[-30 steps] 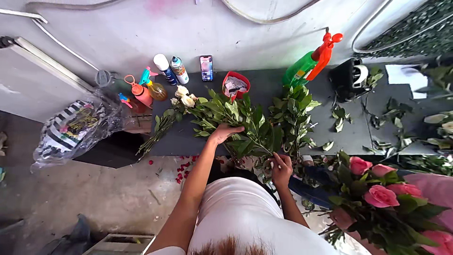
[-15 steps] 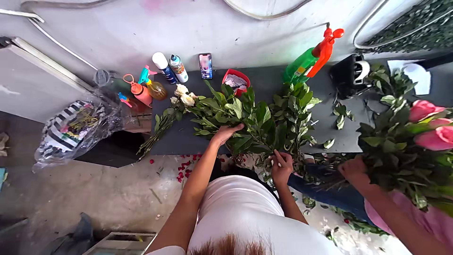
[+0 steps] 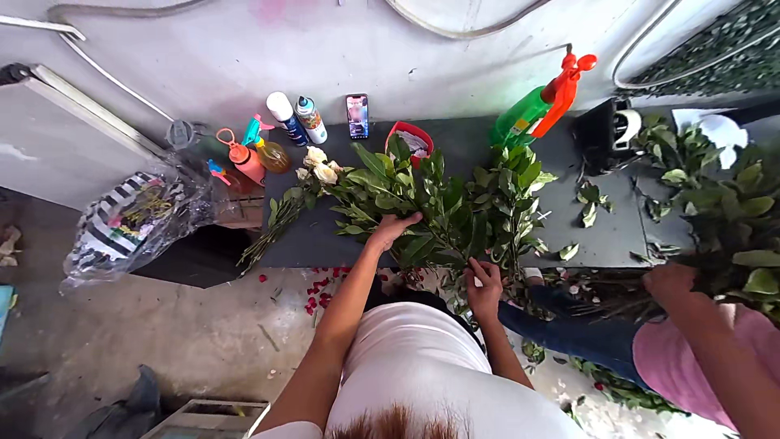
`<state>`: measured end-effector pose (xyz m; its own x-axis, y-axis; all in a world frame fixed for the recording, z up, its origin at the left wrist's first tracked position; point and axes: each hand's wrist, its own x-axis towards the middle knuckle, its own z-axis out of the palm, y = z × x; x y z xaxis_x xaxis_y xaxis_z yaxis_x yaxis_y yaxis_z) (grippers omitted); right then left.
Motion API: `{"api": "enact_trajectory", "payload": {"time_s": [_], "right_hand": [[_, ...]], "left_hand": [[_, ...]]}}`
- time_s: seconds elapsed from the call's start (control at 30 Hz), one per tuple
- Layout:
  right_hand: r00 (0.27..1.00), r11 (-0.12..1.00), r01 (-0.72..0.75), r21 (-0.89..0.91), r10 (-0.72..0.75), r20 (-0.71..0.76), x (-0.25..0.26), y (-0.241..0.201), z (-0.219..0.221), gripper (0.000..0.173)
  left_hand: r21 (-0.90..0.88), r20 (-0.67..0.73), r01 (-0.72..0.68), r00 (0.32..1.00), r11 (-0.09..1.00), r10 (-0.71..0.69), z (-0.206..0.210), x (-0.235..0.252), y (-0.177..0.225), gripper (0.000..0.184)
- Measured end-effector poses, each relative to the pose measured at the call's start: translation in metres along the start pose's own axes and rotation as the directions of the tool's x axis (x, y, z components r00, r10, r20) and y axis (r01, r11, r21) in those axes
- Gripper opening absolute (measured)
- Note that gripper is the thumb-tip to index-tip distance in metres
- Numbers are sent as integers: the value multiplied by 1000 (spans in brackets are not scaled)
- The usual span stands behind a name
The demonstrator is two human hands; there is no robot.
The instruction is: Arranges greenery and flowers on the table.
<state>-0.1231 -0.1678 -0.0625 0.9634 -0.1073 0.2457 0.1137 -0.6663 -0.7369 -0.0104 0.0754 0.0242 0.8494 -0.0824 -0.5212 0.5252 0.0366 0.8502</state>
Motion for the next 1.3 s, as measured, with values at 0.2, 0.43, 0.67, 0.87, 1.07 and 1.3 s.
{"api": "enact_trajectory", "payload": {"time_s": [0.2,0.43,0.67,0.87,1.07,1.3], "right_hand": [[995,1000,18,-24,-21,-96,14,-32,-12,68],[990,991,113,-66,-106,90,67,-82,-16,83],[933,988,-129,-82,149,327,86,-96,-7,59],[930,988,-150,-43,156,332,83,-100,0,32],[955,996,-49,-70,67,289,83,-97,2,31],[932,970,113,-214,-29,360,85,-95,1,28]], "left_hand": [[3,-57,-81,995,997,81,8,-3,-9,38],[112,-4,-129,991,985,131,23,-14,-6,40],[211,23,-114,993,971,112,31,-28,1,38],[199,24,-149,989,969,148,31,-29,-8,38],[45,36,-298,954,953,297,35,-22,-19,43],[241,148,-36,989,970,0,37,-38,1,40]]}}
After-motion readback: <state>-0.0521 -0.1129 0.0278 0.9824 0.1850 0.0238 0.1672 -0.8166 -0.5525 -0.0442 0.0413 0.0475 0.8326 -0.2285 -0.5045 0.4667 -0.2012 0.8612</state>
